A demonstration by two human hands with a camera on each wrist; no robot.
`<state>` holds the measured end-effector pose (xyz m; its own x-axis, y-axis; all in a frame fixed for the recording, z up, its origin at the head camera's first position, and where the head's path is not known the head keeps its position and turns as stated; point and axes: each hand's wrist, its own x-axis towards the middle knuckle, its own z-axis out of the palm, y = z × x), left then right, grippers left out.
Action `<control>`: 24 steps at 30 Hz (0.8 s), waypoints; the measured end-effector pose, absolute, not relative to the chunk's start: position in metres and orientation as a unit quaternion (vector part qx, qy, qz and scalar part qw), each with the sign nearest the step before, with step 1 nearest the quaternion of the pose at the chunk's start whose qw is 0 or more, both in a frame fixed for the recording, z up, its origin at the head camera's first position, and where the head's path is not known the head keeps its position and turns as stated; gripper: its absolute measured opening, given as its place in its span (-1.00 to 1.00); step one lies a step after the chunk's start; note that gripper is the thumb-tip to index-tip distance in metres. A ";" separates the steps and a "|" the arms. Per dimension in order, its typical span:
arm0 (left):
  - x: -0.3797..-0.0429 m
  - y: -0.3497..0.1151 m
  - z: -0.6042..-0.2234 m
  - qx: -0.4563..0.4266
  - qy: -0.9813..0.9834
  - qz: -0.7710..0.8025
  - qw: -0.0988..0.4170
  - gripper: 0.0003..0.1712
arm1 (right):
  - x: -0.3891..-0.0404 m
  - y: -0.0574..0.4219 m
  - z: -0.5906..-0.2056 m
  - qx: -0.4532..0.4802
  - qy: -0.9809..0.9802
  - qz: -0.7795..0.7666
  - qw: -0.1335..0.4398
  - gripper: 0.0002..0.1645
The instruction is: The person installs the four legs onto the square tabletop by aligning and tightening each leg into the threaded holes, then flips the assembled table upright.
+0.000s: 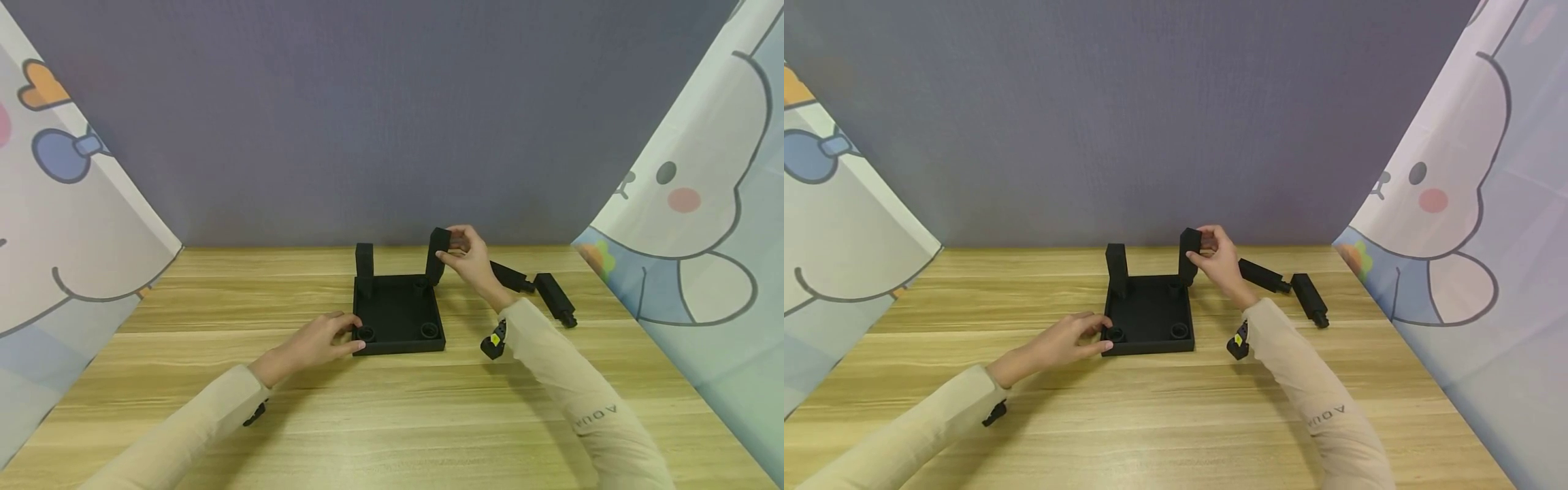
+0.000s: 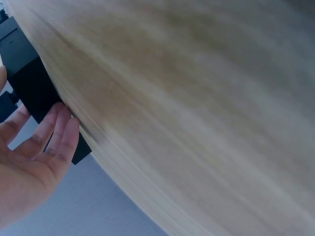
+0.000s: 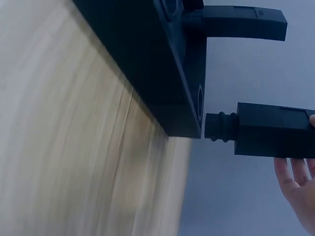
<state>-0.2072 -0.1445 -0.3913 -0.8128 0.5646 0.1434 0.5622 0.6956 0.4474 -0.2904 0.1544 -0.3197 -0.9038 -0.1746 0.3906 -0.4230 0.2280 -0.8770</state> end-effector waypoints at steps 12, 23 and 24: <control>-0.207 -0.144 -0.390 0.307 0.922 0.235 -0.003 -0.57 | -0.297 0.138 -0.329 0.216 -0.749 0.617 0.109 -0.46; -0.207 -0.145 -0.390 0.308 0.923 0.233 -0.003 -0.57 | -0.300 0.133 -0.337 0.219 -0.746 0.621 0.099 -0.47; -0.207 -0.145 -0.391 0.307 0.923 0.233 -0.003 -0.57 | -0.300 0.133 -0.338 0.220 -0.747 0.619 0.098 -0.46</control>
